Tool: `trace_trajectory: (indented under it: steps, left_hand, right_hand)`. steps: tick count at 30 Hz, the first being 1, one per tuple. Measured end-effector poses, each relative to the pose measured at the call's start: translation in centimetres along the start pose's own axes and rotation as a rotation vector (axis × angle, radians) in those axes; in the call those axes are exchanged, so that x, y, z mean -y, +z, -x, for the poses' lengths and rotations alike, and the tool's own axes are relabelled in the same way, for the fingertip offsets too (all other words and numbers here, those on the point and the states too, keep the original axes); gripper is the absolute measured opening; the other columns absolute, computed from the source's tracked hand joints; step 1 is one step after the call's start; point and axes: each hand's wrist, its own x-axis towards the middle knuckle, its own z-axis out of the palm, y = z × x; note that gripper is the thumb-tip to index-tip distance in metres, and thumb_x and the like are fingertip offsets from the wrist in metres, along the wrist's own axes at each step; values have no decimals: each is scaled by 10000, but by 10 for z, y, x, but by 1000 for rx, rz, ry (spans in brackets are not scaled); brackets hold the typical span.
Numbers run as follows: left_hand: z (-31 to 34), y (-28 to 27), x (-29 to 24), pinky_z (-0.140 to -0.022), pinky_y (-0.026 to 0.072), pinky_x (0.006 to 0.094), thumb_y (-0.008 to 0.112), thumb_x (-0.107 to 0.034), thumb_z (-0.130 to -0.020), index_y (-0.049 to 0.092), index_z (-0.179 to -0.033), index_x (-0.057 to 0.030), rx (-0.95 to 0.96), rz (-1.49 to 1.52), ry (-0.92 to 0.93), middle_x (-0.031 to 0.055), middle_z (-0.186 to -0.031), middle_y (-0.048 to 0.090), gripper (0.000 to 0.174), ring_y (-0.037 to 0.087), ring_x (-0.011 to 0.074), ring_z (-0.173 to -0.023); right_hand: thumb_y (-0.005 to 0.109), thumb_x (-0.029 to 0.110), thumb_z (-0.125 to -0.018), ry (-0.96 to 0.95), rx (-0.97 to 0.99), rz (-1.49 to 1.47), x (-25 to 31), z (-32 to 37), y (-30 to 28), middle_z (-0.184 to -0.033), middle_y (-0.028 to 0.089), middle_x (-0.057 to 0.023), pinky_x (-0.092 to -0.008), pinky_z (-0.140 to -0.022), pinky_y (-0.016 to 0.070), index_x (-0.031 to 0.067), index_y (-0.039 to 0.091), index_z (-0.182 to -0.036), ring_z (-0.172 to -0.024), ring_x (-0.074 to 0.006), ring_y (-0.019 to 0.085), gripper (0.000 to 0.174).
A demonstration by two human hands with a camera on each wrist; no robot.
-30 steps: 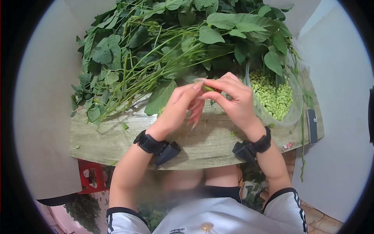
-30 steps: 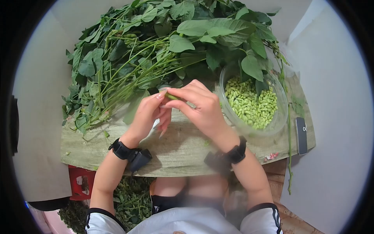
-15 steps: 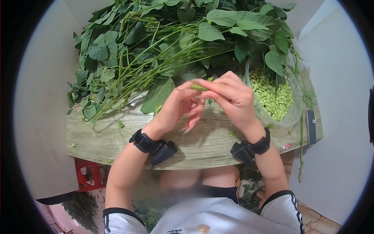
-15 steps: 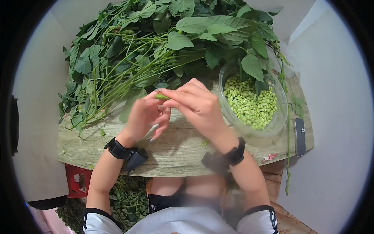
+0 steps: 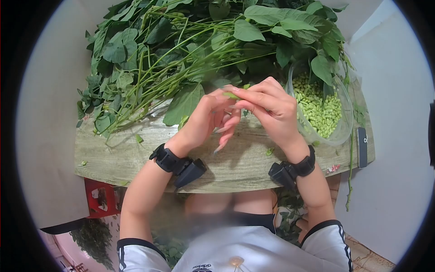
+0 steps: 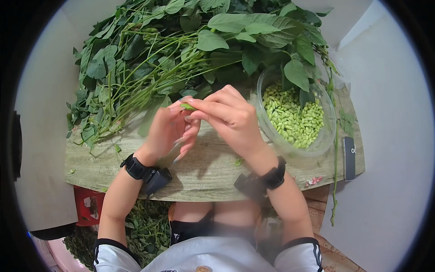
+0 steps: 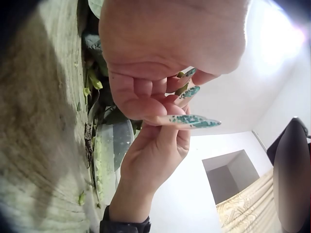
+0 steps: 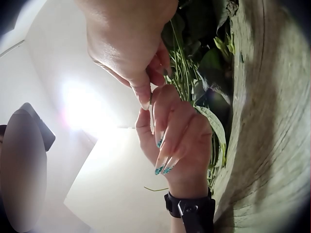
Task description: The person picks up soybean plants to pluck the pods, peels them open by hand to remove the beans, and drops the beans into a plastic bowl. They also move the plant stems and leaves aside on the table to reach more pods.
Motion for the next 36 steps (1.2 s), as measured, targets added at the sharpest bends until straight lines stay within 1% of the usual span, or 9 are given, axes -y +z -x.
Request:
trace_trajectory:
  steps: [7, 16, 18, 21, 25, 28, 30, 34, 36]
  left_hand:
    - [0, -2, 3, -374, 434, 295, 339, -367, -965, 469, -1144, -103, 15, 18, 17, 81, -665, 453, 345, 441, 195, -405]
    - [1, -1, 1, -364, 434, 299, 332, -376, -962, 468, -1200, -124, 13, 47, -9, 69, -647, 442, 372, 473, 207, -401]
    - [4, -1, -1, -401, 452, 284, 285, -322, -998, 452, -1114, -25, 58, 95, -2, 42, -680, 447, 359, 497, 174, -467]
    - [3, -4, 3, -398, 452, 287, 285, -323, -1001, 442, -1129, -19, 45, 86, 8, 35, -668, 434, 366, 500, 178, -461]
    - [3, -3, 5, -394, 451, 288, 292, -317, -999, 431, -1145, -19, 16, 77, 11, 28, -658, 415, 360, 502, 176, -464]
    - [2, -1, 4, -390, 448, 287, 300, -314, -999, 424, -1178, -15, -4, 75, -5, 22, -654, 401, 370, 502, 174, -465]
    - [2, 3, 4, -345, 428, 290, 307, -313, -951, 447, -1173, -82, -75, 76, -23, 33, -621, 400, 350, 465, 187, -413]
    - [1, 6, 3, -353, 426, 287, 305, -300, -953, 448, -1160, -76, -105, 94, -16, 38, -623, 407, 337, 464, 182, -418]
    - [1, 4, 4, -372, 427, 276, 302, -296, -956, 446, -1150, -67, -69, 5, 8, 42, -629, 416, 333, 459, 175, -423]
  right_hand:
    - [792, 67, -748, -4, -16, 2, 0, -1, 1, -813, 681, -36, -303, -633, 457, 96, 767, -1067, -735, -191, 558, 321]
    - [786, 43, -739, -28, -13, 34, -1, 2, 2, -808, 676, -30, -310, -642, 462, 103, 765, -1080, -740, -190, 553, 347]
    - [781, 36, -736, -33, -17, 38, -1, 2, 3, -818, 681, -29, -311, -649, 470, 104, 764, -1083, -748, -193, 556, 354]
    - [771, 28, -731, -43, -25, 53, -2, 3, 5, -841, 694, -29, -311, -664, 483, 106, 763, -1086, -765, -201, 564, 364]
    - [759, 21, -728, -48, -35, 83, -3, 4, 6, -872, 711, -31, -310, -678, 499, 104, 762, -1083, -783, -218, 576, 364]
    - [755, 14, -736, -19, -47, 60, -3, 6, 8, -862, 712, -32, -314, -677, 499, 98, 761, -1084, -787, -220, 581, 358]
    - [751, 8, -742, -12, -60, 62, -2, 6, 10, -861, 713, -35, -316, -678, 500, 97, 760, -1087, -781, -220, 585, 356]
    - [734, -8, -765, 2, -97, 28, -1, 8, 14, -836, 704, -43, -317, -673, 492, 95, 755, -1106, -748, -216, 582, 357]
    - [723, -14, -774, 25, -85, 17, 1, 7, 16, -822, 696, -45, -316, -673, 487, 95, 751, -1117, -736, -214, 578, 361]
